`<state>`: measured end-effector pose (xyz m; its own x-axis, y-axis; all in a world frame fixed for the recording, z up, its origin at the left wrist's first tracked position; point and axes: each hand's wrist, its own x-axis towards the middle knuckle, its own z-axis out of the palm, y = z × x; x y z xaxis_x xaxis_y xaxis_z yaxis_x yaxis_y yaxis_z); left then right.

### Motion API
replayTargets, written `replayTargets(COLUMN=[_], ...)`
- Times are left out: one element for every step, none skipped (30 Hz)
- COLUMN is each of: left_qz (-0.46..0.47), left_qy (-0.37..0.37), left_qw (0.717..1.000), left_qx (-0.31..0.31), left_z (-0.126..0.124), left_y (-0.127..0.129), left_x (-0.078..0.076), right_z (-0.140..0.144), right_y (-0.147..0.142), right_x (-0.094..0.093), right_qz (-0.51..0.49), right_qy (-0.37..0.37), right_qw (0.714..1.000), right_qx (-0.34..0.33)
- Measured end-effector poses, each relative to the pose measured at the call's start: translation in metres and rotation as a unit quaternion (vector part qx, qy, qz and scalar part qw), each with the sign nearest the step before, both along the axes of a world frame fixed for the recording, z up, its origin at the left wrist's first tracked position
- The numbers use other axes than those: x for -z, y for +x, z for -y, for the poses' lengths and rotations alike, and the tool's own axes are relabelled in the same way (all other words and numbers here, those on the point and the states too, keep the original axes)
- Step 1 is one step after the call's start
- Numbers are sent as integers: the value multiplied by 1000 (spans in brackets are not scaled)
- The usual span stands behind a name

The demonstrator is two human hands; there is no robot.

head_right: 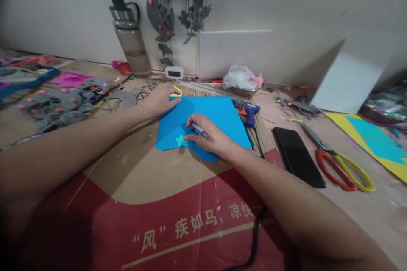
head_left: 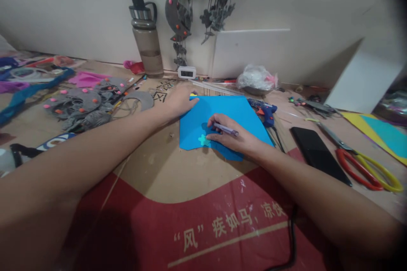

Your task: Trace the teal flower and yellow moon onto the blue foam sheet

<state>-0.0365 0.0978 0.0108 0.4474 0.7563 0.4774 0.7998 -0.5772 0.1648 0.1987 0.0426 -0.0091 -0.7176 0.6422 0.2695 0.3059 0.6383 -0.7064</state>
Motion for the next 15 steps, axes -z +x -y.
replayTargets(left_qz=[6, 6, 4, -3, -20, -43, -78, -114, -145, -166, -189, -200, -205, -212, -214], left_qy=[11, 18, 23, 27, 41, 62, 83, 89, 96, 105, 97, 87, 80, 69, 63], left_qw=[1000, 1000, 1000, 1000, 998, 994, 987, 978, 969, 963, 961, 962, 963, 964, 968], left_qx=[-13, -13, -5, 14, 47, 78, 117, 150, 176, 185, 180, 165, 156, 143, 114], left_z=[6, 15, 27, 41, 57, 74, 92, 109, 126, 142, 156, 167, 176, 182, 187], left_y=[4, 9, 14, 19, 26, 32, 39, 46, 53, 60, 67, 74, 80, 87, 92], left_x=[-1, -4, -7, -11, -14, -17, -19, -20, -21, -21, -20, -20, -20, -20, -21], right_z=[0, -1, -1, -2, -2, -3, -3, -2, -2, 0, 1, 2, 3, 3, 3], right_y=[0, 0, -1, -1, -2, -2, -2, -2, -1, 0, 0, 1, 2, 2, 2], right_x=[0, 0, 1, 1, 1, 1, 1, 0, -1, -1, -2, -3, -4, -4, -4], right_qz=[1, 2, 2, 2, 4, 5, 5, 4, 4, 3, 1, -2, -5, -5, -4], right_qy=[0, -1, -2, -2, -1, 1, 5, 7, 8, 5, 1, -2, -7, -12, -18], right_qw=[1000, 1000, 1000, 1000, 1000, 1000, 1000, 1000, 1000, 1000, 1000, 1000, 1000, 1000, 1000], right_qx=[0, -1, 0, 2, 5, 7, 7, 4, -1, -4, -3, -1, 1, 2, 2])
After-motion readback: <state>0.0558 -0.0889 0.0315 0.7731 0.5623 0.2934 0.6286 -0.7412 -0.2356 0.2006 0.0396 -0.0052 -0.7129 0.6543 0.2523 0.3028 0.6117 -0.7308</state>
